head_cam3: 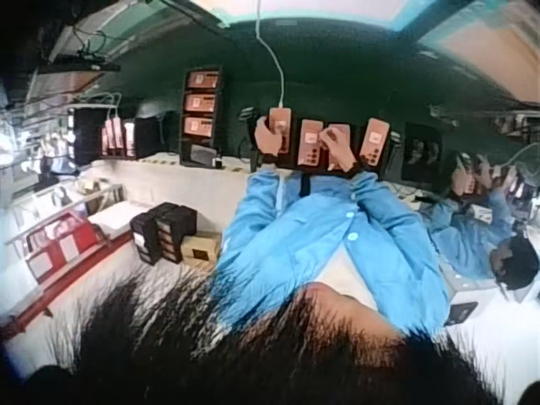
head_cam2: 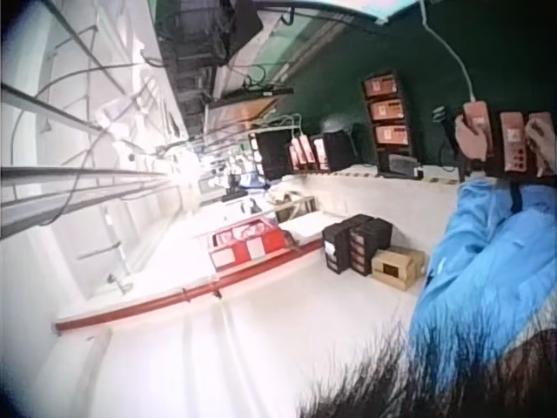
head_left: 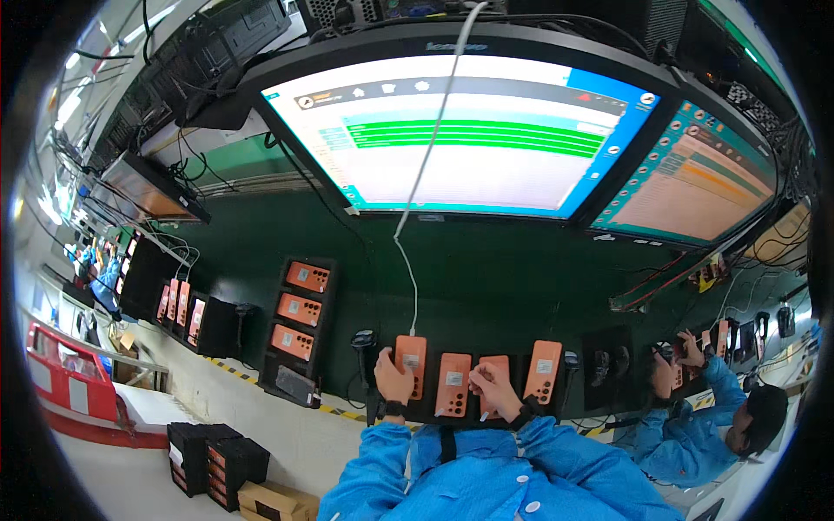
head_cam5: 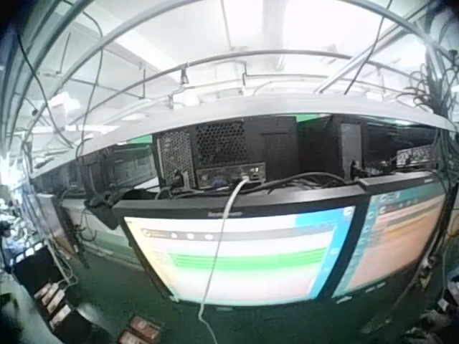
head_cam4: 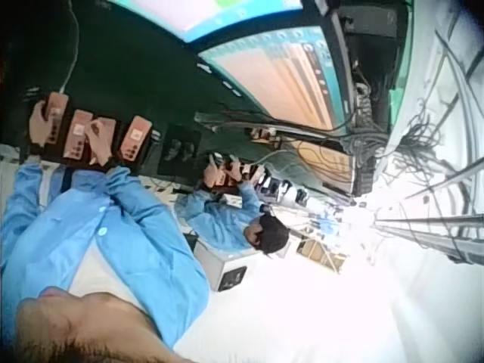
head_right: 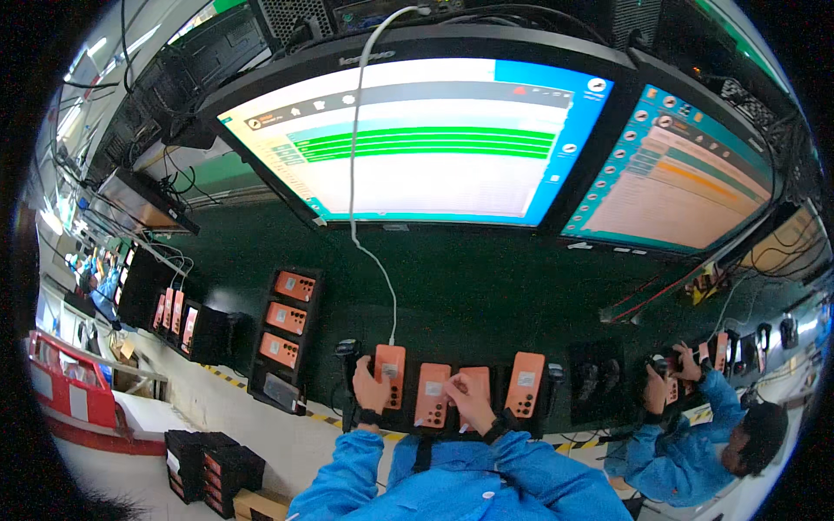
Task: The operator uses a barcode scanner to register mobile phones and then performs a series of manual interface tests on each device.
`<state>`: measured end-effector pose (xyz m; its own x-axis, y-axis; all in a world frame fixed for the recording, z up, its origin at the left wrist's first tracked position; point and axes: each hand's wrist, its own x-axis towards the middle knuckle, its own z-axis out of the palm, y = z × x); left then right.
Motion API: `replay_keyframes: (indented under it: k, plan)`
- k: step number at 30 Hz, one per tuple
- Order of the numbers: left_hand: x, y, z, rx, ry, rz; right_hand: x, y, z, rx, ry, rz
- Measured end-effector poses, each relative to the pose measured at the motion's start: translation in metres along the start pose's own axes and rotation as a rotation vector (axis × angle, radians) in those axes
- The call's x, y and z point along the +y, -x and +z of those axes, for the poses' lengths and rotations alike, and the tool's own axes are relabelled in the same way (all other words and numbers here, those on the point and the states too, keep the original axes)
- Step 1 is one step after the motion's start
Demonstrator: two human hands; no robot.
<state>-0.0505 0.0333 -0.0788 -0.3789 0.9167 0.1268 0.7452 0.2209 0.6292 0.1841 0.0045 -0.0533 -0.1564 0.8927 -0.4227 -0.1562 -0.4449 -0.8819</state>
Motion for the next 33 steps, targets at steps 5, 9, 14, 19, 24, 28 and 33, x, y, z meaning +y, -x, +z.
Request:
replay_keyframes:
  k: [5, 9, 14, 19, 24, 28, 33]
  plan:
    - [-0.013, -0.027, -0.001, -0.130, -0.049, 0.106, -0.011, -0.021, 0.035, 0.034, 0.097, 0.005]
    - [-0.041, -0.057, 0.017, -0.284, -0.088, 0.285, 0.000, -0.055, 0.051, -0.002, 0.090, -0.012]
    - [0.019, -0.041, -0.033, -0.553, 0.584, -0.062, -0.006, -0.088, 0.083, 0.133, 0.568, -0.450]
    - [0.031, -0.021, -0.055, -0.491, 0.569, 0.045, -0.002, -0.069, 0.118, 0.198, 0.705, -0.481]
    - [0.015, -0.012, -0.047, -0.416, 0.553, -0.040, -0.012, -0.079, 0.113, 0.428, 0.204, -0.162]
    - [-0.014, -0.016, -0.033, -0.453, 0.561, -0.148, -0.006, -0.059, 0.088, 0.468, -0.022, -0.151]
    - [-0.032, -0.018, -0.019, -0.432, 0.525, -0.093, 0.021, -0.021, 0.050, 0.460, -0.011, 0.096]
